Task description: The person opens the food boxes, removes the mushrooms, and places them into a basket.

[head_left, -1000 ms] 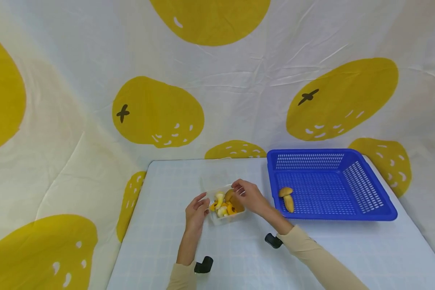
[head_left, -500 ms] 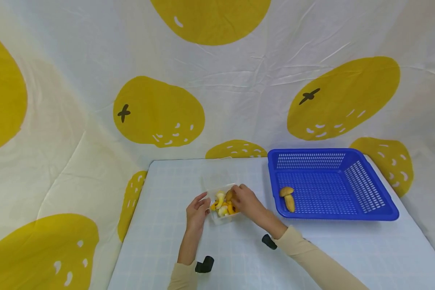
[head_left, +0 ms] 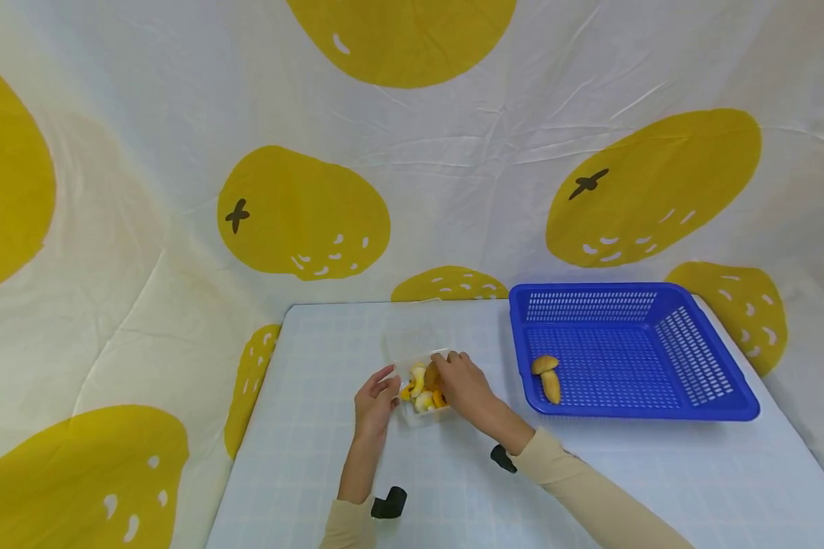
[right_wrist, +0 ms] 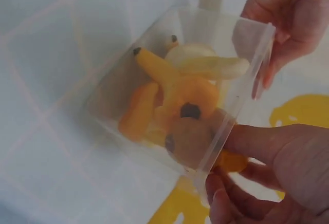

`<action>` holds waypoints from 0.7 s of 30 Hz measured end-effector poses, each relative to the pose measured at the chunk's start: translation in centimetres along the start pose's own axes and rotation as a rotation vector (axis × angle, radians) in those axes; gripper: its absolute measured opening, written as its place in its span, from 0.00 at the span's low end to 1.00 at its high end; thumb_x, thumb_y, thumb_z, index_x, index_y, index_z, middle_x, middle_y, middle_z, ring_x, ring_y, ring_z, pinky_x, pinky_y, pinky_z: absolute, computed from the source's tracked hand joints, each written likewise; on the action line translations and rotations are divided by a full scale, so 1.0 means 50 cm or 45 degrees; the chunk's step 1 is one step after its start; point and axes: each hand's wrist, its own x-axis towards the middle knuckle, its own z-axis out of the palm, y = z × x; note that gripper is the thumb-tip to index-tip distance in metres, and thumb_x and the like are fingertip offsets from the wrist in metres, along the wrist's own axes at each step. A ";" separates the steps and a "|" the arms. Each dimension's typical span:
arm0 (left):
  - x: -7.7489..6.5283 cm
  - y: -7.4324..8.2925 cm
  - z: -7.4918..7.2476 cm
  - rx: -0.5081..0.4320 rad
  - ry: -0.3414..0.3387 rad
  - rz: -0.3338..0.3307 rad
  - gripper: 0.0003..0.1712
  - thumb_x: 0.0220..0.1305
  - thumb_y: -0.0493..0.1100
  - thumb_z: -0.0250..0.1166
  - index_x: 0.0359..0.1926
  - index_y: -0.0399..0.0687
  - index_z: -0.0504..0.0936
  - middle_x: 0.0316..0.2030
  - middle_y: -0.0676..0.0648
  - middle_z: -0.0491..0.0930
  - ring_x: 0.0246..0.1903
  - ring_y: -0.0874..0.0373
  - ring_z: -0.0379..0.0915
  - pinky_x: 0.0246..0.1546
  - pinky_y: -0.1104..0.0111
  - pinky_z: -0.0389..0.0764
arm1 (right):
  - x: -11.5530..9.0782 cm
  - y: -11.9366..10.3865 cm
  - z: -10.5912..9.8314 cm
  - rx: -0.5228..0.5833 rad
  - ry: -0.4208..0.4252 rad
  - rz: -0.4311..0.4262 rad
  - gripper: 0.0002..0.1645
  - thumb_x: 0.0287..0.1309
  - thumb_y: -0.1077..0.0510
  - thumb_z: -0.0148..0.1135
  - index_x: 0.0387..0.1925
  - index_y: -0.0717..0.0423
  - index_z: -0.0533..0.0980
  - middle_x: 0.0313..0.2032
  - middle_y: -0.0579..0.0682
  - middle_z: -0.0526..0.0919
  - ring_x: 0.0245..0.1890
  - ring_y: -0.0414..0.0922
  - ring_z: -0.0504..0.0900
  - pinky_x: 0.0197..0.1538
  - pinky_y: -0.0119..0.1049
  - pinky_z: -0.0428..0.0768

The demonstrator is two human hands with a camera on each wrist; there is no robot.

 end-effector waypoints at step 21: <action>-0.011 0.007 -0.002 0.006 -0.020 0.028 0.22 0.70 0.37 0.67 0.63 0.38 0.80 0.44 0.45 0.81 0.37 0.57 0.74 0.35 0.72 0.80 | -0.002 0.051 -0.035 0.587 -0.073 -0.076 0.19 0.65 0.68 0.65 0.56 0.59 0.75 0.43 0.57 0.86 0.39 0.49 0.84 0.41 0.37 0.84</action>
